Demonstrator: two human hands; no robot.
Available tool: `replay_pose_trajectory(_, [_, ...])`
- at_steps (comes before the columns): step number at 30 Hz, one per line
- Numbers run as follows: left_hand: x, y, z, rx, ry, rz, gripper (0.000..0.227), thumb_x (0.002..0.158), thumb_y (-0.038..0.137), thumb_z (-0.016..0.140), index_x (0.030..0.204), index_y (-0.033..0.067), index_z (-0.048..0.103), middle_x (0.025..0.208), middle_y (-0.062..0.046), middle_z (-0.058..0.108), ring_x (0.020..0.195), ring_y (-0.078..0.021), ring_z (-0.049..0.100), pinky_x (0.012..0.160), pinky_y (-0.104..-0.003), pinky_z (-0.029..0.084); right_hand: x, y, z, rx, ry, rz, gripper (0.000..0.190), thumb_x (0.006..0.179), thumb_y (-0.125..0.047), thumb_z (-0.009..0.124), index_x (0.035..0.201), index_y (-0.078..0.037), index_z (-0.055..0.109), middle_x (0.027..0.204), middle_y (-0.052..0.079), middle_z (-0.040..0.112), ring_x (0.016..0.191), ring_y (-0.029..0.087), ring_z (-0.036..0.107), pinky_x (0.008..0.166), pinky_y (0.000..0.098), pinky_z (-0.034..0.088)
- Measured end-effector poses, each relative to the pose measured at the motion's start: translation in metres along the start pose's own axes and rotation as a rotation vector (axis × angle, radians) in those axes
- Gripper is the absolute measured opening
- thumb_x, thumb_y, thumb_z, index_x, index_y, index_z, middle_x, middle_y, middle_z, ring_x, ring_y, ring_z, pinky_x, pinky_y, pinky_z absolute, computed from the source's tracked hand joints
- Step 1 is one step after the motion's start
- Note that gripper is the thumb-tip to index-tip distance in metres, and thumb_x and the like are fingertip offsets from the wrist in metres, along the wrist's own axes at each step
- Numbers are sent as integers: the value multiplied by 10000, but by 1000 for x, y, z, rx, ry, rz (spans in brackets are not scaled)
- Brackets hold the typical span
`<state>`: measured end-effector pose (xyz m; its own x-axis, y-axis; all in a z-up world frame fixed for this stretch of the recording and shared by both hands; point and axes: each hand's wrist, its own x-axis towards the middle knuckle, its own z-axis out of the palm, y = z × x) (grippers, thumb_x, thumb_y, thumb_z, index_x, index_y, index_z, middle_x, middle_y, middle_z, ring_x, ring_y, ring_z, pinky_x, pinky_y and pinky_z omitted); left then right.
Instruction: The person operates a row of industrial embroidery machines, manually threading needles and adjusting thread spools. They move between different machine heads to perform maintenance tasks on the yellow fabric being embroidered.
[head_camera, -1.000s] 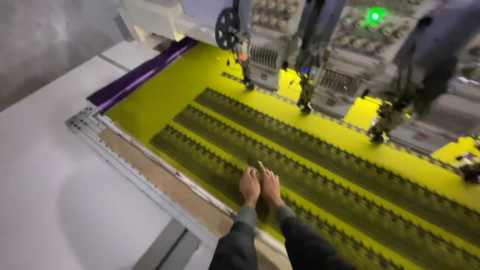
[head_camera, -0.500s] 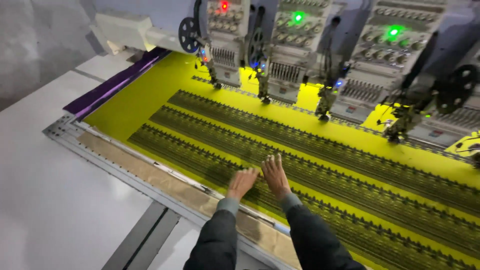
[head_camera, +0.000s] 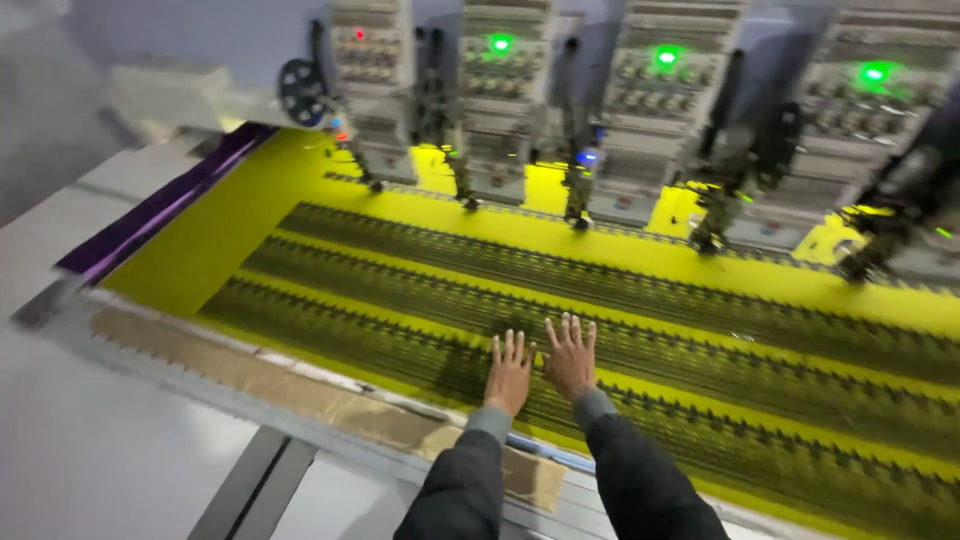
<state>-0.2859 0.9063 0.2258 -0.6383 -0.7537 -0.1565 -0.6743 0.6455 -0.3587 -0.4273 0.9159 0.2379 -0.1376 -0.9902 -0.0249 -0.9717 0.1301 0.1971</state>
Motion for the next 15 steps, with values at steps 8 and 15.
replay_pose_trajectory(8, [80, 56, -60, -156, 110, 176, 635, 1129, 212, 423, 1669, 61, 125, 1714, -224, 140, 1596, -388, 124, 1316, -539, 110, -17, 94, 24, 81, 7, 199, 641, 1073, -554, 402, 1629, -256, 293, 1651, 135, 341, 1552, 327, 267, 1278, 603, 81])
replay_pose_trajectory(15, [104, 134, -92, -356, 120, 314, 801, 1014, 154, 558, 1671, 63, 109, 1742, -171, 90, 1609, -357, 57, 1320, -517, 71, -68, 150, 21, 115, 153, 328, 610, 1001, -339, 488, 1575, -146, 421, 1587, 158, 454, 1483, 360, 395, 1242, 549, 225])
